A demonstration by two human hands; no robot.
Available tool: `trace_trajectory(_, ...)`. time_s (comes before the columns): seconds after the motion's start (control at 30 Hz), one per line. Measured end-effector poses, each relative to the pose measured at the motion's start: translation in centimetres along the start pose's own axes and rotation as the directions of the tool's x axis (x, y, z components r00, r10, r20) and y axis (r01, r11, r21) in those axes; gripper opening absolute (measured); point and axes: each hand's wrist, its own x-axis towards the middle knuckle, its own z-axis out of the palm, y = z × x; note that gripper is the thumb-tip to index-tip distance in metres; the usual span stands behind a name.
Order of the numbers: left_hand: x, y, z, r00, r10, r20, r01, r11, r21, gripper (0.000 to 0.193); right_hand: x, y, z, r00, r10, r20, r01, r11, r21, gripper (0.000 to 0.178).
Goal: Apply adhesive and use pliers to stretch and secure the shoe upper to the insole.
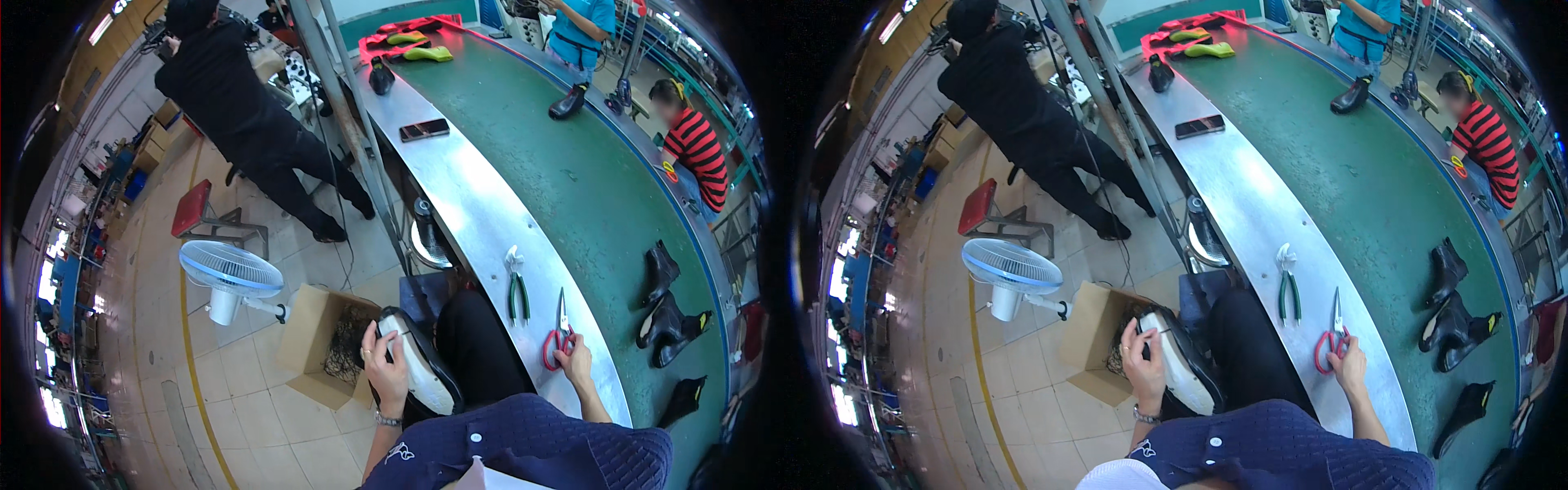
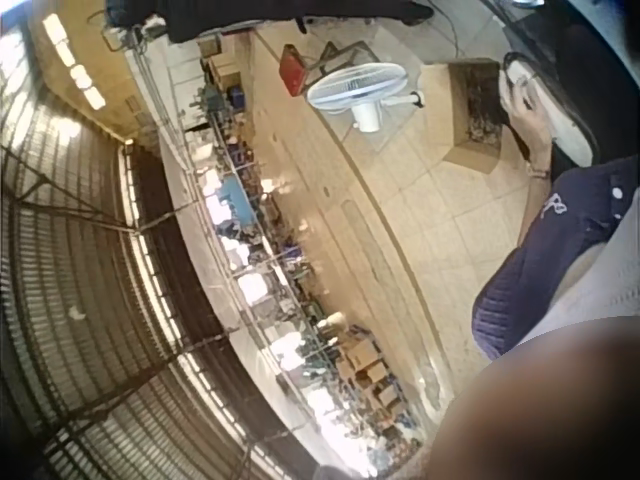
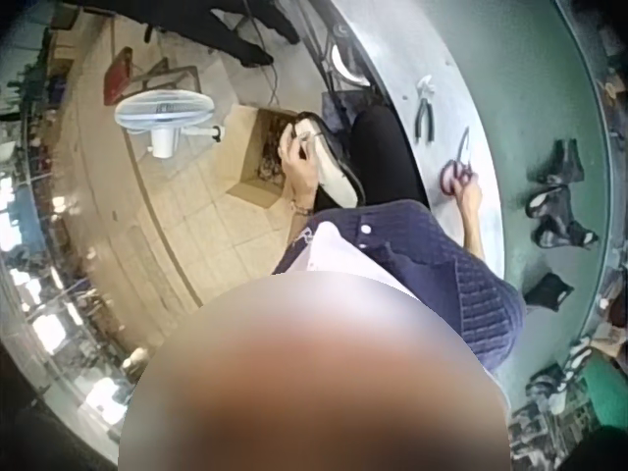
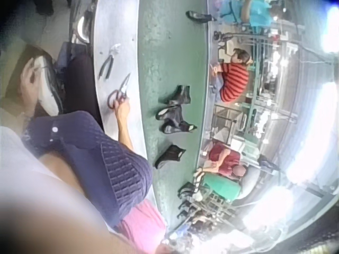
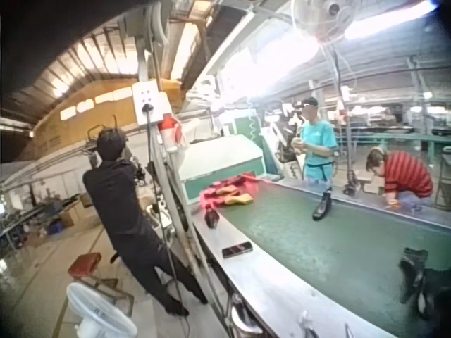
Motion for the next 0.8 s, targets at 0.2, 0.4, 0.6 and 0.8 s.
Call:
trace_trajectory(0.2, 0.0, -2.4, 1.1, 0.996, -0.003, -0.087, 0.007, 0.999, 0.035, 0.015, -0.1, -9.0, -2.2, 0.815, -0.077, 0.575, -0.454, 0.533, 0.714, 0.046)
trace_trajectory(0.4, 1.1, -1.7, 1.6, 0.988, 0.011, -0.152, -0.01, 1.0, 0.005, 0.01, -3.2, -19.6, -4.9, 0.291, -0.525, 0.8, -0.633, 0.522, 0.572, 0.062)
trace_trajectory(0.6, 0.5, -2.2, 1.9, 0.979, 0.043, -0.201, -0.043, 0.999, 0.005, 0.011, -5.7, -24.1, -4.0, 0.149, -0.325, 0.934, -0.662, 0.669, 0.339, 0.057)
trace_trajectory(0.8, 0.0, -2.2, 1.8, 0.978, 0.081, -0.193, -0.087, 0.996, -0.023, 0.011, -6.6, -25.5, -2.0, 0.24, -0.224, 0.945, -0.595, 0.735, 0.325, 0.051)
